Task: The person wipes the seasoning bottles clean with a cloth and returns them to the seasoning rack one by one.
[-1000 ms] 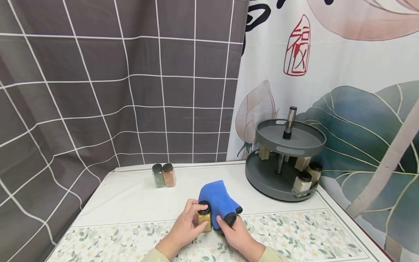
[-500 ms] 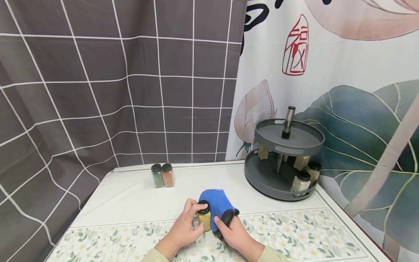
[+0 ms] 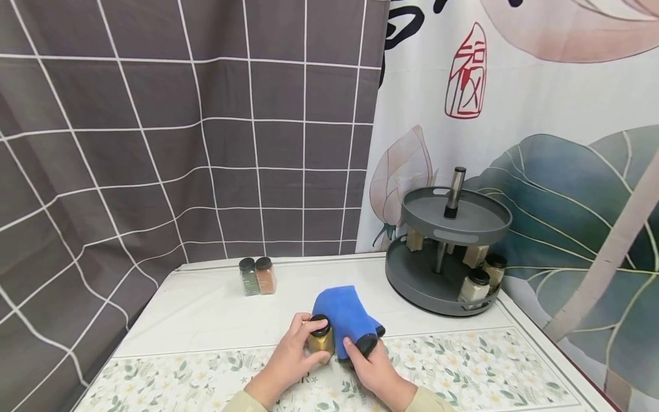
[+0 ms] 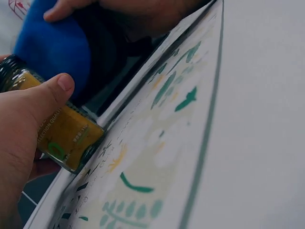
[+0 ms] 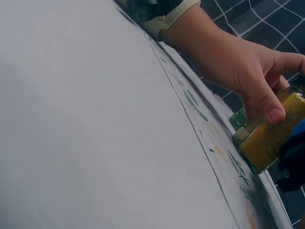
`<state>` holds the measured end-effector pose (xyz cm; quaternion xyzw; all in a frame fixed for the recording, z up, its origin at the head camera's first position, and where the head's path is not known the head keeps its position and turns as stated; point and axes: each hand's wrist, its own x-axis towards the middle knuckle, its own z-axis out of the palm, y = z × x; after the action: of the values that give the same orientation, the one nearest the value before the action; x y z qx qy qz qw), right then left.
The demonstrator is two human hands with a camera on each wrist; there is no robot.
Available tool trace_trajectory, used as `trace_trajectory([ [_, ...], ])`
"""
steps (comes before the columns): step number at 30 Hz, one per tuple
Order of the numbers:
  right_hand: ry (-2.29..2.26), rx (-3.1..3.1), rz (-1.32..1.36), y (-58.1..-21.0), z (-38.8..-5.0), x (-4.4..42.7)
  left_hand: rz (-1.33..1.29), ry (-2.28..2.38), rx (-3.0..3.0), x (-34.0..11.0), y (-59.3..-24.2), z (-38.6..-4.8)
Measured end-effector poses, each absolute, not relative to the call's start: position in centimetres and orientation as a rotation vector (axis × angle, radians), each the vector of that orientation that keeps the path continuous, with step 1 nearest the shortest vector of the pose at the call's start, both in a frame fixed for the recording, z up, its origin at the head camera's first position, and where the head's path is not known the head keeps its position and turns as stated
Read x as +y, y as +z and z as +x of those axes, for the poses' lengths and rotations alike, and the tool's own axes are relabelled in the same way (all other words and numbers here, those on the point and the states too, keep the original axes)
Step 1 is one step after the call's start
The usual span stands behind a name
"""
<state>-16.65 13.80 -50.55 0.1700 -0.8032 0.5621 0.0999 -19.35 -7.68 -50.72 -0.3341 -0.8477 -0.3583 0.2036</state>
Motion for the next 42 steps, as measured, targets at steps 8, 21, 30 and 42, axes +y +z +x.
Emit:
trace_trajectory([
  [8, 1.535, -2.510, 0.538, -50.5, -16.9, 13.8, -0.930, -0.948, -2.383, -7.8, -50.7, -19.2],
  [21, 1.581, -2.479, 0.528, -50.8, -16.8, 13.7, -0.943, -0.982, -2.385, -7.9, -50.9, -19.3],
  [30, 1.589, -2.461, 0.601, -50.7, -16.8, 13.7, -0.916, -1.059, -2.410, -8.0, -50.9, -19.0],
  [42, 2.040, -2.383, 0.352, -50.4, -17.0, 13.8, -1.222, -0.985, -1.886, -7.3, -50.1, -19.0],
])
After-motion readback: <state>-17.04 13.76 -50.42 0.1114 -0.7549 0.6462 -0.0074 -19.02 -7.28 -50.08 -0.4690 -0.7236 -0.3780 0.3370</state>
